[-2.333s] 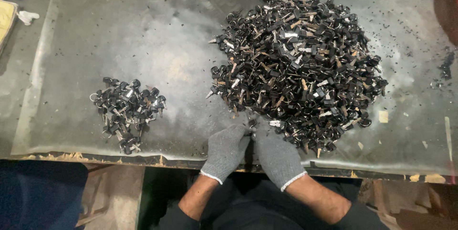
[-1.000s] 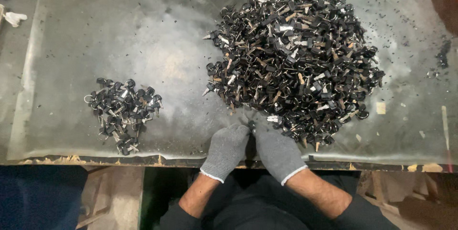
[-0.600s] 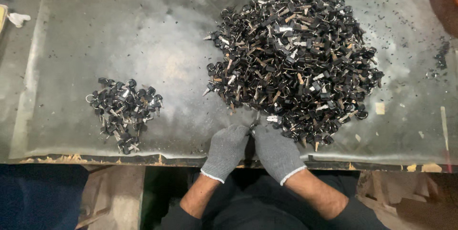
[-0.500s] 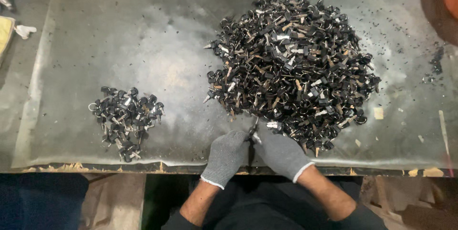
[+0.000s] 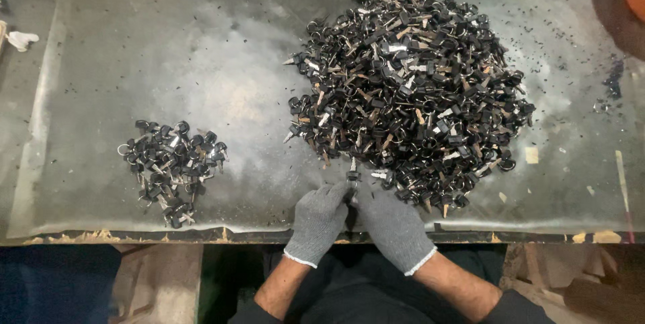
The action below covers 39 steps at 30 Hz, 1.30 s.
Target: The person, wearing gray gloves, picks small black metal components one at a time from a large pile on a metal-topped work table and places them onto a smaller sorted pile to the left. The person repeats this pick-and-place sorting continuously throughout the episode.
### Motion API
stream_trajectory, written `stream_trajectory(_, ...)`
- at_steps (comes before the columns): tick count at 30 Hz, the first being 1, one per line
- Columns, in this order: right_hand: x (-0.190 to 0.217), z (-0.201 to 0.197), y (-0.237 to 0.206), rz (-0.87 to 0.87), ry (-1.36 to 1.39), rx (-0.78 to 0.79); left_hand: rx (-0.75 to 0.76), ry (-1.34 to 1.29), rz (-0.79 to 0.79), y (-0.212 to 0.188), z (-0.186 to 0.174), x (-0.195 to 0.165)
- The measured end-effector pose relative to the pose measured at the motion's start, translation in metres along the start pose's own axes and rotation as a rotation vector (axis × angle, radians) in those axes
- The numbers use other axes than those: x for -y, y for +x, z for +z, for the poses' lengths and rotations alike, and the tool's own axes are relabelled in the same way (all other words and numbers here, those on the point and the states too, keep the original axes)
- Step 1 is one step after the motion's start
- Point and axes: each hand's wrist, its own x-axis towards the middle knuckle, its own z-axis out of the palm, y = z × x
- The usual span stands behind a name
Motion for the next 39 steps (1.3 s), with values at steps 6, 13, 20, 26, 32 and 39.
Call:
stream_trajectory(6, -0.022, 0.005, 0.023, -0.044, 0.229, 0.267, -0.026, -0.056, -0.048, -0.004, -0.001, -0.002)
stream_trajectory(13, -0.018, 0.001, 0.008, 0.109, 0.179, 0.118, -0.082, 0.18, 0.002, -0.01, 0.001, -0.008)
stream_trajectory(20, -0.014, 0.011, -0.007, 0.001, -0.056, 0.071, -0.058, 0.09, -0.064, -0.008, -0.002, -0.008)
stream_trajectory(26, -0.01, 0.004, 0.005, 0.029, 0.128, 0.208, -0.053, 0.068, -0.043, -0.01, -0.003, -0.012)
stream_trajectory(32, -0.014, 0.007, 0.007, 0.062, 0.115, 0.094, -0.095, 0.06, 0.002, -0.01, -0.002, -0.011)
stream_trajectory(39, -0.015, 0.009, 0.007, 0.174, 0.149, 0.257, 0.306, 0.198, -0.277, -0.002, -0.014, -0.02)
